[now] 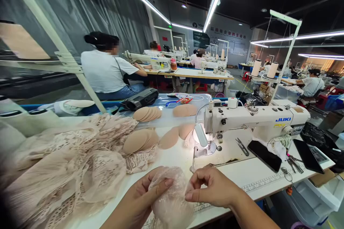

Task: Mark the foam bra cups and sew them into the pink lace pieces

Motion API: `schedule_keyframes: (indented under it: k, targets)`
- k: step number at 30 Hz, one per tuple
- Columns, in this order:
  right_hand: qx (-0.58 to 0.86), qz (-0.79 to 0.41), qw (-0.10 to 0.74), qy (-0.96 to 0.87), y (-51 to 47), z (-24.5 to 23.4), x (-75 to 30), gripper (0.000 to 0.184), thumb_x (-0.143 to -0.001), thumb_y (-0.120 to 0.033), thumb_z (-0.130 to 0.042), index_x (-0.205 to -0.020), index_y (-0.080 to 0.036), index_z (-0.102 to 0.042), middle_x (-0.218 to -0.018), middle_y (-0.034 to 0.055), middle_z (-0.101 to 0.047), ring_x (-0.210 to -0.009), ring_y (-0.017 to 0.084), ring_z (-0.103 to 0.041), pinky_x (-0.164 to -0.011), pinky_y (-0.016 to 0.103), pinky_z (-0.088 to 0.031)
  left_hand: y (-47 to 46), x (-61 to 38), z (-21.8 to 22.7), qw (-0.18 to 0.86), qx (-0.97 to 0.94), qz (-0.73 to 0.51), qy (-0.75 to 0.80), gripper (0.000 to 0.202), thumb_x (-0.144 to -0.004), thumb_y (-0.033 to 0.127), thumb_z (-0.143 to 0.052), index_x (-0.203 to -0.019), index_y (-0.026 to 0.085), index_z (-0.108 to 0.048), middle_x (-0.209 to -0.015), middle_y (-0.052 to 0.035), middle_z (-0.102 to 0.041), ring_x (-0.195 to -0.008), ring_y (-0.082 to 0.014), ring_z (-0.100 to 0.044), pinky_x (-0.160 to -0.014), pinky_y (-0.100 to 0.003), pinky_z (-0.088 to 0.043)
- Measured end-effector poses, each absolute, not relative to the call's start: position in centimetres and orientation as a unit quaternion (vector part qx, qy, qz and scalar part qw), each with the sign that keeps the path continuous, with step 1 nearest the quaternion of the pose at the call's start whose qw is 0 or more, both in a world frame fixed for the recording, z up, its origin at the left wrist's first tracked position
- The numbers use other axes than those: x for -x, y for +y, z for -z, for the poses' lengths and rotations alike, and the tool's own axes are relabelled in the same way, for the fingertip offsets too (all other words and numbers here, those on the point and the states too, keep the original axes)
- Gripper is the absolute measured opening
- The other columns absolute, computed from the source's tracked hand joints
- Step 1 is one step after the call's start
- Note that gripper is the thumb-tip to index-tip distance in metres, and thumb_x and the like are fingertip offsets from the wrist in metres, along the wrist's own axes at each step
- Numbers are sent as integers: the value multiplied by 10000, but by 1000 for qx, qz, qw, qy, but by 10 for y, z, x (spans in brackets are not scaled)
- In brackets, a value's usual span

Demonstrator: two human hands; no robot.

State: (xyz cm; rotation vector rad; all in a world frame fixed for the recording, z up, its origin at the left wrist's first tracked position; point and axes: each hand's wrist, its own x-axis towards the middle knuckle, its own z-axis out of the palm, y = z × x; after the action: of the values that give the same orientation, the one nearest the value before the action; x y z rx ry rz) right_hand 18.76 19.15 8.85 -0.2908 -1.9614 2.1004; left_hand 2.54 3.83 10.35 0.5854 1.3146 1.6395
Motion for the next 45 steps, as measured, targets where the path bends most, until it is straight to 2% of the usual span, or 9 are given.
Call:
schedule_keyframes:
  k: [6, 9, 12, 18, 23, 33, 37, 42, 45]
  targets:
    - [153, -762, 185, -601, 203, -69, -166, 609, -761, -703, -894, -794, -232, -510, -642, -74, -556, -610, 126, -521, -658, 273, -410, 45, 13, -99, 322, -376, -547, 675, 528, -839, 743, -700, -822, 230, -578, -760, 5, -647, -701, -186, -610, -637, -276, -520]
    - [204, -717, 195, -637, 210, -54, -154, 624, -776, -783, -822, -819, -237, -523, -600, -73, -567, -551, 133, -528, -573, 260, -384, 54, 70, -111, 53, -427, -395, 812, 493, -873, 657, -529, -1042, 213, -660, -1122, -155, -777, -1014, -344, -737, -899, -476, -614]
    - [211, -691, 193, -664, 213, -49, -151, 595, -821, -783, -774, -836, -228, -559, -657, -32, -636, -611, 159, -601, -579, 267, -420, 64, 121, -122, -44, -395, -343, 851, 487, -801, 489, -547, -1122, 150, -683, -1403, -292, -696, -1413, -491, -568, -1188, -650, -425]
    - [203, -694, 196, -662, 213, -53, -154, 622, -825, -818, -754, -854, -216, -600, -727, -3, -685, -682, 180, -662, -626, 292, -495, 69, 142, -128, -88, -393, -284, 870, 252, -800, 427, -563, -806, 233, -723, -1150, -220, -831, -1161, -444, -746, -1089, -566, -538]
    - [220, -719, 205, -626, 215, -54, -150, 726, -713, -890, -792, -866, -196, -642, -787, 18, -726, -692, 177, -694, -614, 279, -500, 57, 122, -149, -140, -295, -350, 878, 370, -916, 415, -473, -1071, 185, -718, -1201, -199, -801, -1173, -437, -715, -1010, -563, -547]
    - [208, -761, 217, -575, 218, -58, -155, 809, -700, -944, -749, -939, -174, -681, -789, -12, -645, -651, 161, -703, -642, 294, -532, 63, 29, -126, 230, -406, -480, 743, 317, -743, 556, -701, -771, 246, -640, -682, 8, -671, -694, -232, -618, -625, -294, -456]
    - [203, -708, 237, -633, 209, -56, -157, 539, -735, -640, -927, -942, -203, -688, -739, -50, -615, -660, 146, -628, -686, 296, -522, 75, 24, -121, 216, -462, -414, 754, 174, -791, 433, -659, -780, 259, -647, -709, 20, -679, -722, -244, -634, -662, -310, -454]
    - [156, -562, 250, -773, 194, -77, -168, 39, -890, -240, -720, -918, -216, -731, -751, -26, -675, -716, 161, -631, -709, 293, -485, 90, 22, -149, 361, -596, -334, 634, 473, -664, 388, -821, -1121, 283, -757, -1257, -55, -785, -1262, -372, -672, -1044, -413, -506]
    - [76, -436, 292, -848, 192, -101, -177, 114, -954, -178, -644, -980, -224, -745, -842, 17, -750, -756, 182, -669, -714, 299, -507, 98, 24, -165, 426, -656, -256, 567, 382, -701, 391, -771, -1061, 264, -754, -1065, -20, -785, -1033, -307, -706, -862, -340, -529]
